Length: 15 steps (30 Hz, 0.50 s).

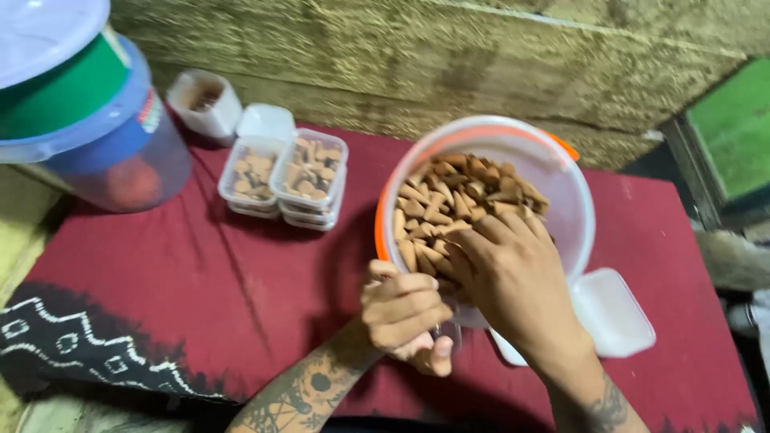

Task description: Picking up incense cones from a large bucket and arranging them into small plastic containers.

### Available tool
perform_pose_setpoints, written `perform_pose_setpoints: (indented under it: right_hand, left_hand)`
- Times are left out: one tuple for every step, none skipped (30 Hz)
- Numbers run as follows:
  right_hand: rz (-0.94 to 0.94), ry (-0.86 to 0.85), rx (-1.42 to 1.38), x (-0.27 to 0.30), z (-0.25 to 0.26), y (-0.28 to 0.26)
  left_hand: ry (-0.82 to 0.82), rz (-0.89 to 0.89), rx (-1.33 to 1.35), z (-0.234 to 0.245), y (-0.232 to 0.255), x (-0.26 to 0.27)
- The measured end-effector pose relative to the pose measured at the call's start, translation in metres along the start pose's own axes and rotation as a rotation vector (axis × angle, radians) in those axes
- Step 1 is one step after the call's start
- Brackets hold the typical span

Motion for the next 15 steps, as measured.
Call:
perform_pose_setpoints:
  right_hand:
    - [0.017,0.007,-0.002,-0.003,-0.003,0.000]
    - [0.025,-0.006,0.026,-0.006,-0.009,0.000]
    - [0.021,-0.028,0.055,-0.004,-0.014,0.002]
    - [0.026,-0.031,0.055,-0.009,-0.015,0.001]
    - [0.038,-0.036,0.091,-0.011,-0.017,0.000]
    - [0.051,-0.042,0.126,-0.012,-0.018,0.000]
    - [0.035,-0.044,0.134,-0.011,-0.022,0.002]
    - [0.026,-0.084,0.132,-0.010,-0.028,0.004]
    - [0.017,-0.116,0.133,-0.011,-0.033,0.007]
    - [-0.001,-0.111,0.143,-0.010,-0.032,0.008]
    - [0.019,-0.101,0.137,-0.009,-0.030,0.006]
    - [0.039,-0.090,0.130,-0.009,-0.030,0.003]
    - [0.029,-0.093,0.130,-0.009,-0.031,0.005]
    - [0.033,-0.112,0.136,-0.010,-0.035,0.006]
    - [0.044,-0.135,0.136,-0.010,-0.039,0.005]
  left_hand:
    - [0.007,-0.006,-0.016,0.003,0.000,-0.002]
    - [-0.020,-0.002,-0.009,0.003,0.000,-0.004]
    - [-0.049,0.009,0.011,0.002,0.002,-0.004]
    - [-0.046,0.012,0.008,0.004,0.001,-0.004]
    - [-0.060,0.008,0.003,0.004,0.001,-0.004]
    - [-0.073,0.005,-0.002,0.003,0.002,-0.004]
    - [-0.076,0.003,0.016,0.002,0.002,-0.001]
    - [-0.077,0.015,0.013,0.002,0.002,0.001]
    - [-0.077,0.020,0.010,0.001,0.000,0.002]
    - [-0.078,0.010,0.028,0.000,0.001,0.000]
    - [-0.077,0.001,0.011,0.000,0.001,-0.001]
    - [-0.076,-0.008,-0.006,0.000,0.002,-0.002]
    - [-0.081,-0.006,0.003,-0.003,0.002,-0.001]
    - [-0.058,-0.013,0.004,-0.004,0.002,0.000]
    - [-0.036,-0.016,-0.002,-0.003,0.002,0.002]
Point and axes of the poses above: each hand's wrist, its own x-axis away from the middle knuckle, its own z-axis out of the back of the hand, y = z × x, the point moved 7 cm from there along -x, towards the middle knuckle, and after that the axes turned 1 degree about y, right-handed, at the moved point
